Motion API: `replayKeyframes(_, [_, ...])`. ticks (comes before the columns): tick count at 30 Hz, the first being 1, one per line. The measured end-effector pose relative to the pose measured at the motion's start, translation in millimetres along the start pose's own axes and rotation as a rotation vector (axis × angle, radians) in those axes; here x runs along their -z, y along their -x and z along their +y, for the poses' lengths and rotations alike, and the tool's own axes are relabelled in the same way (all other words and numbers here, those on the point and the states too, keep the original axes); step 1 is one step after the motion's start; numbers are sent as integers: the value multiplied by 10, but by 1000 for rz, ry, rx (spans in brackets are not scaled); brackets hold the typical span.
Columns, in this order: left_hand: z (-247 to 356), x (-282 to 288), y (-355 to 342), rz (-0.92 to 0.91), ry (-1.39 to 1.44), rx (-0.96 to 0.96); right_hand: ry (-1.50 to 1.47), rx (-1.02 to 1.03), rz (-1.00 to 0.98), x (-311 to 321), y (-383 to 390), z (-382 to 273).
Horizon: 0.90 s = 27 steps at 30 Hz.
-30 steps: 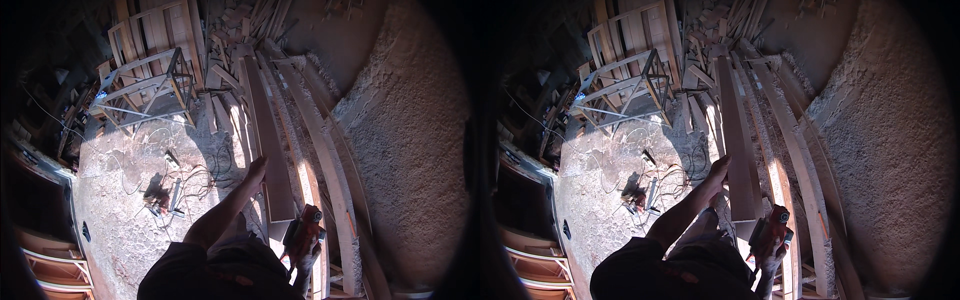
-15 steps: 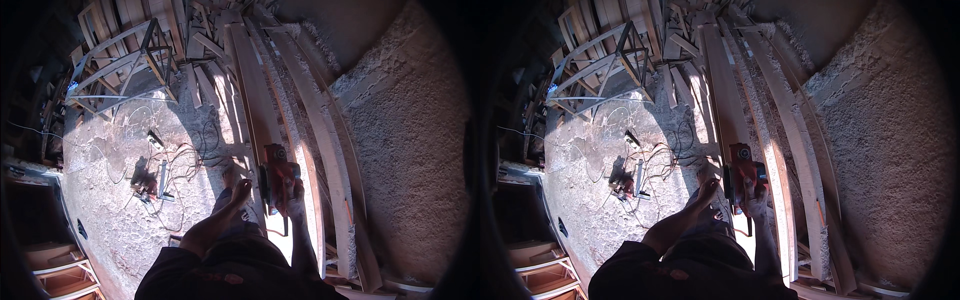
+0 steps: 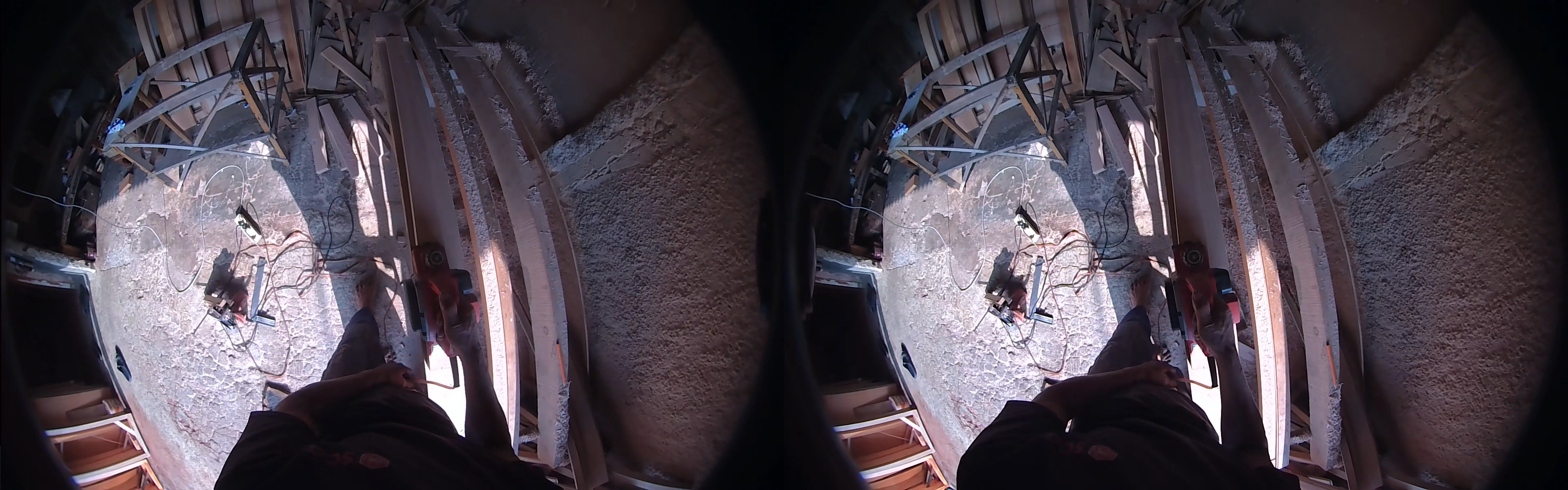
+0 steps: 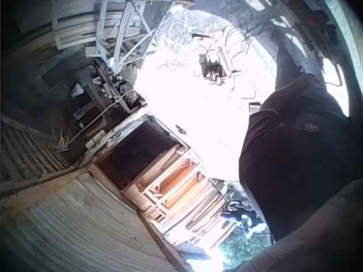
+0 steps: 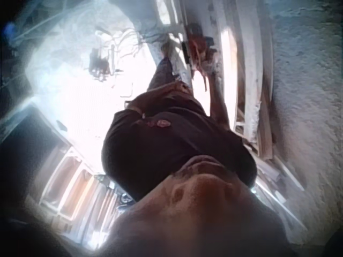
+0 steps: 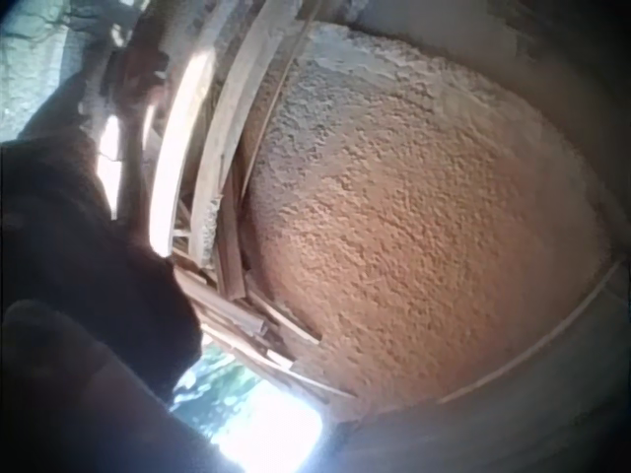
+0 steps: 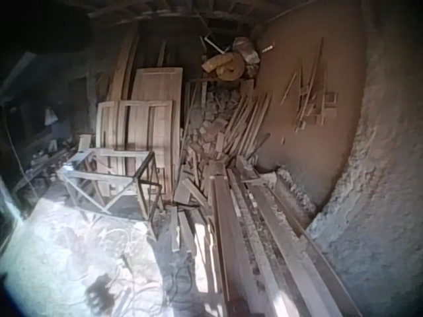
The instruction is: The person uses a red electric planer to smooth the surface of a long wooden plank, repeatedly feeding small pieces through the tool. They then switch to a circular saw to cut the plank into shorter sections.
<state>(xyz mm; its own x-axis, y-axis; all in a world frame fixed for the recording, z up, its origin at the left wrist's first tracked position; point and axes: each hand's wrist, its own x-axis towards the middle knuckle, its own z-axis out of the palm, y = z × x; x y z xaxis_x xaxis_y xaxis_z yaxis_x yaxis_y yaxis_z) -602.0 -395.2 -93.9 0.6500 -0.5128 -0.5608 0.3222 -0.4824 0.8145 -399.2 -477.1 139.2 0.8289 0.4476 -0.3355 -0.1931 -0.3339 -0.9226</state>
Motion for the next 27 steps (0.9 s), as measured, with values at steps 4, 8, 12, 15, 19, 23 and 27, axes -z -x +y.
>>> replayKeyframes(4, [15, 124, 80, -19, -65, 45, 99, 0, 22, 66, 216, 335])
replayKeyframes(8, [56, 344, 82, -41, -132, 78, 90, 25, 0, 42, -20, 155])
replayKeyframes(12, [-127, 675, 16, 141, -118, -47, 115, 112, 63, -79, -880, -216])
replayKeyframes(15, [-596, 681, -347, 280, -55, 93, 164, 104, 14, -395, -1776, -651])
replayKeyframes(19, [120, 1731, -78, 498, 280, 183, 5, -49, -4, -311, -2907, -1137])
replayKeyframes(23, [15, 2329, -138, 713, 537, 323, -92, -25, -49, -631, -4115, -1675])
replayKeyframes(27, [-760, 2487, -427, 1022, 273, 171, -48, 9, -78, -882, -5253, -2252])
